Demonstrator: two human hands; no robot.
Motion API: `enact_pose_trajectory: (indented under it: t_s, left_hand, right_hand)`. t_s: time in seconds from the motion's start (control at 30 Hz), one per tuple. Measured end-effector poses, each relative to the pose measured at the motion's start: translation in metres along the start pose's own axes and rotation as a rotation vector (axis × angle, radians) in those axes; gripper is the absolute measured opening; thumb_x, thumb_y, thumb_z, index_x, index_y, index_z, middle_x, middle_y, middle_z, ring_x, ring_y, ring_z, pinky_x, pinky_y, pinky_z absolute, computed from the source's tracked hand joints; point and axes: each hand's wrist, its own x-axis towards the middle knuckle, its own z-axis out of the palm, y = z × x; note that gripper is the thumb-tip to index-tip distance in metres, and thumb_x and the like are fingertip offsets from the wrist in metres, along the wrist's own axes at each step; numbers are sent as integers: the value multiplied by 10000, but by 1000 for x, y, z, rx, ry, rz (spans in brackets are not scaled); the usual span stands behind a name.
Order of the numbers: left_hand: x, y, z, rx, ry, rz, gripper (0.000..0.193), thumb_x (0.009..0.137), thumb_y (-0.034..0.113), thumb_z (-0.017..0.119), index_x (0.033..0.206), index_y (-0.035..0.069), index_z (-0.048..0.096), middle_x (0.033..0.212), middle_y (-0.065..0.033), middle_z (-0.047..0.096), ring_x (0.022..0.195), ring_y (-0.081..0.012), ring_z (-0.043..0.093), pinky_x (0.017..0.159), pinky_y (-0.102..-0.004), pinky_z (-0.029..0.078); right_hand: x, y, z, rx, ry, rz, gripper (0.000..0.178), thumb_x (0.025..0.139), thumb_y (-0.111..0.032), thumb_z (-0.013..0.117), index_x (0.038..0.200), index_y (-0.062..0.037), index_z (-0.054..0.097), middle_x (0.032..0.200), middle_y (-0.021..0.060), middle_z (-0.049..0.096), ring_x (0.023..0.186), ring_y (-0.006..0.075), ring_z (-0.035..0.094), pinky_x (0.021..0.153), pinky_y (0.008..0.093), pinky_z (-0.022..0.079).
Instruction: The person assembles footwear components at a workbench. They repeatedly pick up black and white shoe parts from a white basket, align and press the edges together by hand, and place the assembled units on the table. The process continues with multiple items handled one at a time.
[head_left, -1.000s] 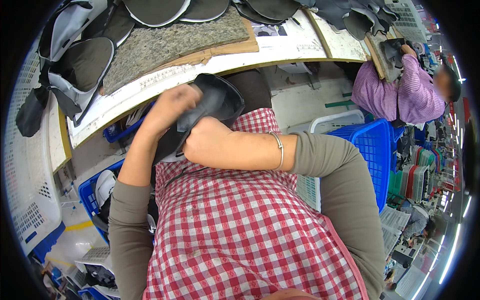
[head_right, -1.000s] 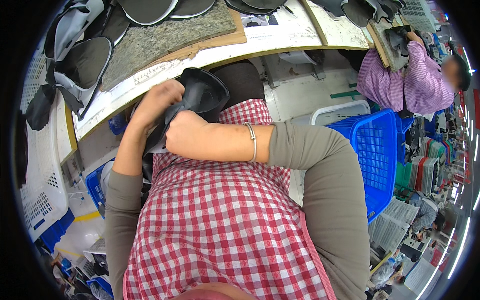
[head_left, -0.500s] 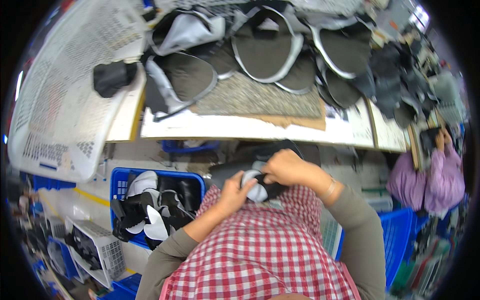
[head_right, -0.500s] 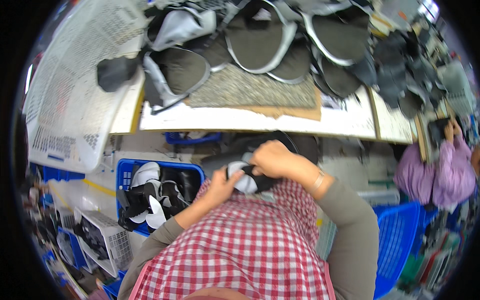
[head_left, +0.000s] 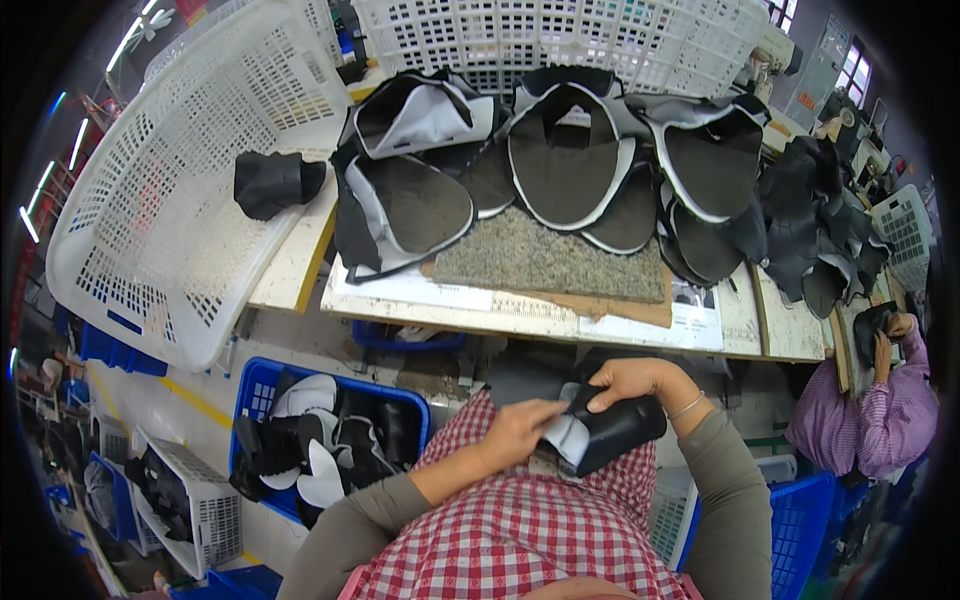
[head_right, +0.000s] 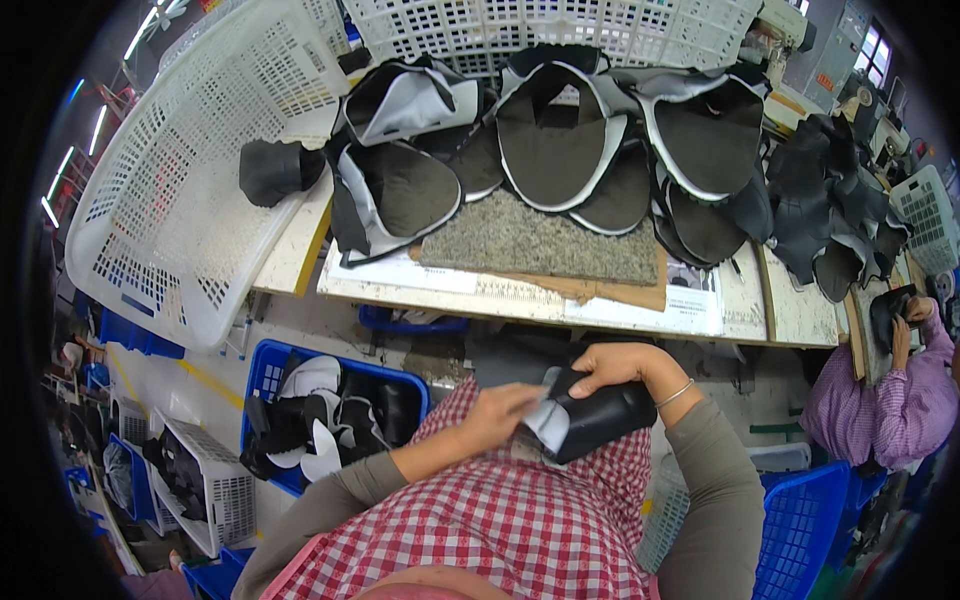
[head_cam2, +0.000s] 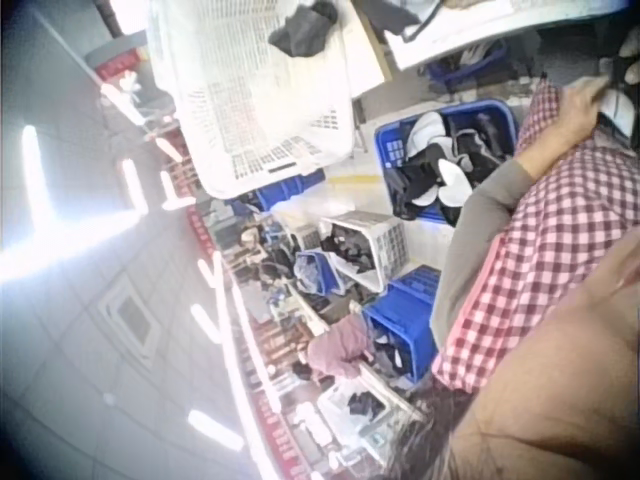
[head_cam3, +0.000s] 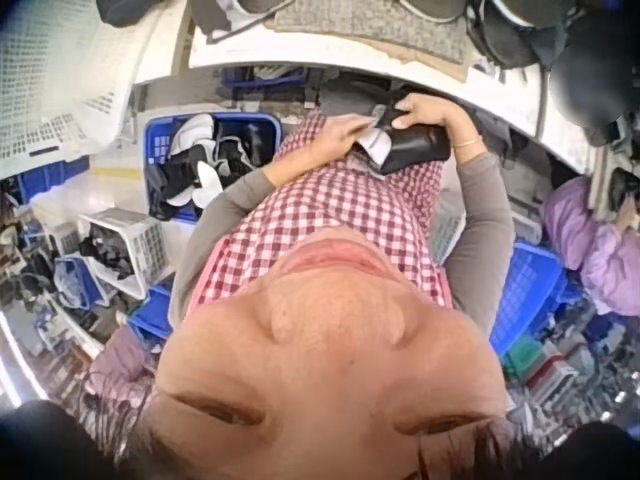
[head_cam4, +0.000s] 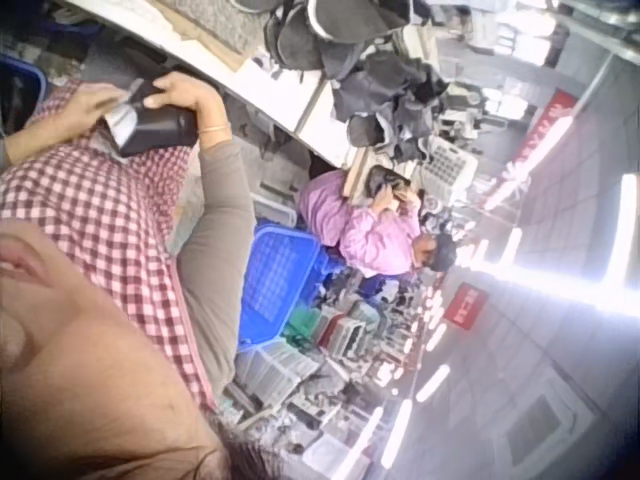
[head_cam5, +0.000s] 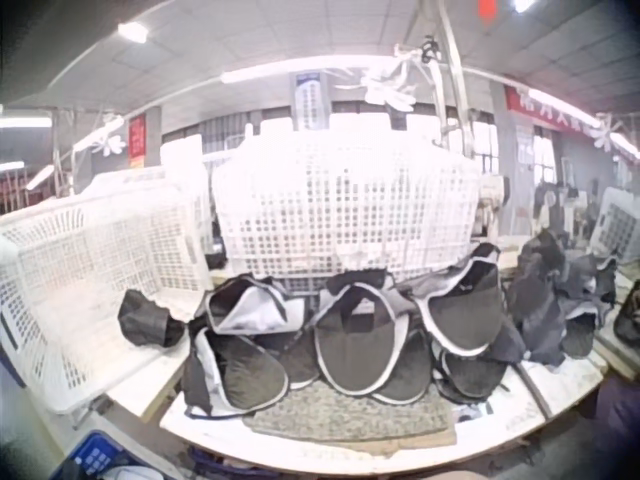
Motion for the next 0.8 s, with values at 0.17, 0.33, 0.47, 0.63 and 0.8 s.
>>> enact_pose_trajectory:
  t_s: [0.17, 0.33, 0.47, 0.63, 0.8]
  left_hand:
    - [-11, -7, 3, 310, -211, 606, 334, 855, 106, 651, 1178, 46, 713, 1310, -102, 680, 1167, -244, 676, 974, -364, 562]
    - [-2, 0, -2, 809, -603, 529, 347, 881, 179, 660, 1213, 126, 745, 1380, -18, 633, 1494, -201, 353, 1236, -561, 223]
    - [37, 11, -39, -43, -919, 159, 228, 933, 153, 698, 1149, 157, 773, 1227, -69, 714, 1226, -230, 632, 1163, -556, 386]
    - [83, 6, -73, -127, -557, -319, 351, 996, 147, 678, 1329, 48, 633, 1109, -62, 683, 980, -168, 663, 872, -346, 539]
    - [65, -1, -49, -377, -729, -458, 281, 1021, 172, 658, 1266, 36, 685, 987, -34, 703, 881, -101, 590, 797, -306, 496]
  right_hand:
    - [8, 27, -1, 366, -142, 29, 422, 907, -273, 812, 1193, 27, 730, 1021, 8, 752, 881, 93, 645, 819, 282, 552]
    - [17, 13, 0, 140, -86, 67, 414, 912, -294, 805, 1179, 15, 736, 956, 28, 761, 825, 96, 646, 757, 284, 544]
    - [1, -8, 3, 143, -116, -24, 411, 918, -319, 790, 1159, 9, 732, 910, 36, 757, 801, 103, 642, 734, 314, 537]
    - [-28, -48, 26, -295, 95, -280, 332, 894, -352, 759, 1058, -63, 752, 850, 152, 732, 787, 350, 694, 707, 446, 518]
    - [-32, -51, 43, -520, 264, -240, 327, 857, -400, 765, 1028, -122, 780, 788, 122, 728, 760, 343, 701, 631, 477, 506]
